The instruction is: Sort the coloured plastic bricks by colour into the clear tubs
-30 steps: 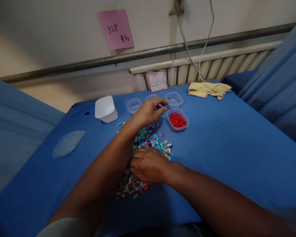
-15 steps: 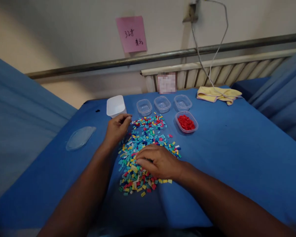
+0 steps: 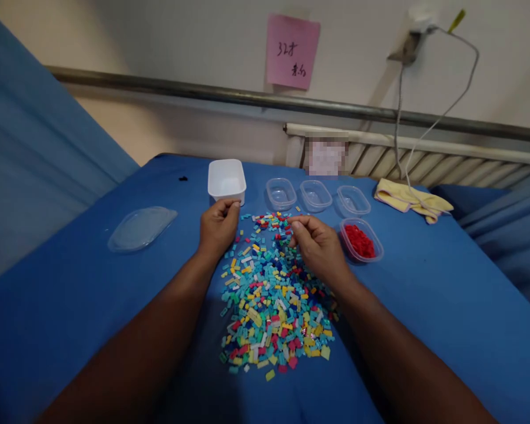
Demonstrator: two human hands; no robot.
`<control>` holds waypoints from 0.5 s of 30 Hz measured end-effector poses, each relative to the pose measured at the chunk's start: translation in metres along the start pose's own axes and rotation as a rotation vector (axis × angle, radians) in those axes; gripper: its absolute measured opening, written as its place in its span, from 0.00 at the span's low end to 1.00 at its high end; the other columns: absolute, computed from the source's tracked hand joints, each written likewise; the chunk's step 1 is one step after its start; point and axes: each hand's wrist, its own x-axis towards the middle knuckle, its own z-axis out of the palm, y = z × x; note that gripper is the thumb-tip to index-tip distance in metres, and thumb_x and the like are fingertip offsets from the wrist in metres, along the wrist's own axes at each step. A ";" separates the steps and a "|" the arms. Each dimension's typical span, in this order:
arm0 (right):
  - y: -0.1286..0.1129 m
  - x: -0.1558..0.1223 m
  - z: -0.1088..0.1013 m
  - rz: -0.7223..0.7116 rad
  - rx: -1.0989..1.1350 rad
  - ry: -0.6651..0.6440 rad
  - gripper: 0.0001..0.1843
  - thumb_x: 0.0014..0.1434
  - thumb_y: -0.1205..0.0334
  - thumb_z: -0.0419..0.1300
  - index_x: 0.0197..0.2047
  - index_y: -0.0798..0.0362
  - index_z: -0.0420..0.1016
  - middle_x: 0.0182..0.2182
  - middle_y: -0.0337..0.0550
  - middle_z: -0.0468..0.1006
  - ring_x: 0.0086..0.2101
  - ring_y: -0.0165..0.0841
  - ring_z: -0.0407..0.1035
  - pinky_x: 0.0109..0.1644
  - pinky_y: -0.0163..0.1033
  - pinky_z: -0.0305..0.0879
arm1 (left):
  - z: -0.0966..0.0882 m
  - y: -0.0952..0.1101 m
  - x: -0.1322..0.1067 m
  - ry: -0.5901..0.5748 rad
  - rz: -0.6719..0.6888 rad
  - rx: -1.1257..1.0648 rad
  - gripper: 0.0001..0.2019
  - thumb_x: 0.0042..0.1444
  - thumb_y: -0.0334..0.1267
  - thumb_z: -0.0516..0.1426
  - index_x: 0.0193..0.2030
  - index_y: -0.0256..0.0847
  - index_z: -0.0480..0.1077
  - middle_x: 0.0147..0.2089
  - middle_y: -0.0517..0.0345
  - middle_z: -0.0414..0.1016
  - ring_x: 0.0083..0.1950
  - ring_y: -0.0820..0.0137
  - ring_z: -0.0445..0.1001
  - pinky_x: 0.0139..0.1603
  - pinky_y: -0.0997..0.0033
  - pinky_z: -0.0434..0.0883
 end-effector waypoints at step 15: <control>0.031 0.042 0.024 0.059 0.273 0.275 0.25 0.68 0.34 0.64 0.51 0.47 0.75 0.26 0.30 0.73 0.19 0.27 0.57 0.22 0.34 0.51 | 0.004 0.005 -0.004 0.036 -0.023 -0.064 0.13 0.68 0.45 0.61 0.49 0.41 0.84 0.38 0.57 0.83 0.38 0.67 0.79 0.42 0.66 0.72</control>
